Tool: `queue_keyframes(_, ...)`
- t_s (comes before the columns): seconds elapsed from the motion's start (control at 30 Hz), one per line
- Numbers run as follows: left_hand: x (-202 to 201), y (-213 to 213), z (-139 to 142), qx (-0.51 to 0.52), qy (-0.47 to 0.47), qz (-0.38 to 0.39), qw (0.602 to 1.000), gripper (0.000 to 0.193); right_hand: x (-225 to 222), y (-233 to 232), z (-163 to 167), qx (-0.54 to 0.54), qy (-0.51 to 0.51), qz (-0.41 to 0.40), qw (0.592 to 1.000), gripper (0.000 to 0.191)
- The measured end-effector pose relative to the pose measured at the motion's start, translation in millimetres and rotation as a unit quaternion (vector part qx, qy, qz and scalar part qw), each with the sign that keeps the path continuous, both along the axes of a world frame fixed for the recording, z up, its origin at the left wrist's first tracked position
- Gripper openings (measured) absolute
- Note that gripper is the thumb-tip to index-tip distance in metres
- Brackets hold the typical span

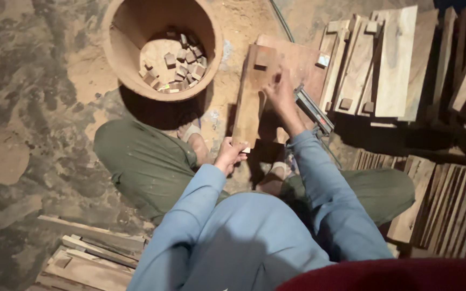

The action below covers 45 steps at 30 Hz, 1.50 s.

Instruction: The person sits on the floor and repeatedly applies glue to small wooden blocks, then uses a nail gun to attach them to a longer wooden plank. The person handles the blocks and plank one at a time, aligning and fastening each piece.

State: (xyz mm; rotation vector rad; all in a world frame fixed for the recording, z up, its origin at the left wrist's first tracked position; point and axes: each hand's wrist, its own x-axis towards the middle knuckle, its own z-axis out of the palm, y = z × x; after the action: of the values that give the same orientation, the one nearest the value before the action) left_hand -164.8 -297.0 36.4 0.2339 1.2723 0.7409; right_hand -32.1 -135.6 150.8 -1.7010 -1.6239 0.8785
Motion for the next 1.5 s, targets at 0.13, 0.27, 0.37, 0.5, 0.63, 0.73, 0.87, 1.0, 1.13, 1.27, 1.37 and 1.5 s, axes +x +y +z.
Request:
queue_keyframes(0.13,3.0,2.6,-2.1,0.016,0.033,-0.012,0.999,0.039,48.2,30.9,1.3,0.139,-0.047,-0.098,0.984,0.06)
queue_keyframes(0.27,0.7,8.7,-3.0,0.014,0.058,-0.035,0.998,0.04,101.9,56.1,-5.2,0.138,-0.135,-0.211,0.958,0.058)
queue_keyframes(0.37,-2.5,18.0,-2.8,0.017,0.108,-0.074,0.991,0.039,115.1,66.7,-18.0,0.127,-0.172,-0.236,0.948,0.067)
queue_keyframes(0.5,-4.3,25.8,-4.1,0.038,0.097,-0.066,0.992,0.039,114.9,79.4,-36.9,0.09,-0.178,-0.264,0.944,0.072)
queue_keyframes(0.63,-2.4,20.5,-9.9,0.01,0.057,-0.03,0.998,0.039,123.8,88.5,-52.4,0.041,-0.201,-0.251,0.946,0.062)
queue_keyframes(0.73,-2.6,12.7,-16.5,0.003,0.017,-0.015,1.0,0.041,131.7,88.1,-58.0,0.063,-0.19,-0.23,0.952,0.048)
queue_keyframes(0.87,-4.0,7.1,-24.1,0.009,-0.04,0.003,0.999,0.047,129.7,59.6,-54.5,0.098,0.006,-0.133,0.986,0.039)
queue_keyframes(1.0,-2.0,2.0,-28.4,0.022,-0.033,0.023,0.999,0.052,103.6,-7.6,-37.8,-0.011,0.115,-0.057,0.992,0.046)
queue_keyframes(1.13,0.0,-1.7,-28.0,0.043,-0.031,0.045,0.998,0.056,83.2,-80.3,-26.9,-0.066,0.067,0.138,0.986,0.053)
queue_keyframes(1.27,-2.1,-3.9,-26.8,0.052,-0.032,0.061,0.996,0.06,62.9,-105.1,-43.3,-0.186,0.235,0.123,0.946,0.049)
queue_keyframes(1.37,-5.3,-4.6,-24.5,0.078,-0.02,0.049,0.996,0.061,54.3,-103.9,-53.1,-0.203,0.17,0.14,0.954,0.037)
queue_keyframes(1.5,-9.1,-4.5,-17.1,0.082,-0.017,0.057,0.995,0.057,40.6,-95.1,-47.8,-0.189,0.032,0.153,0.969,0.033)
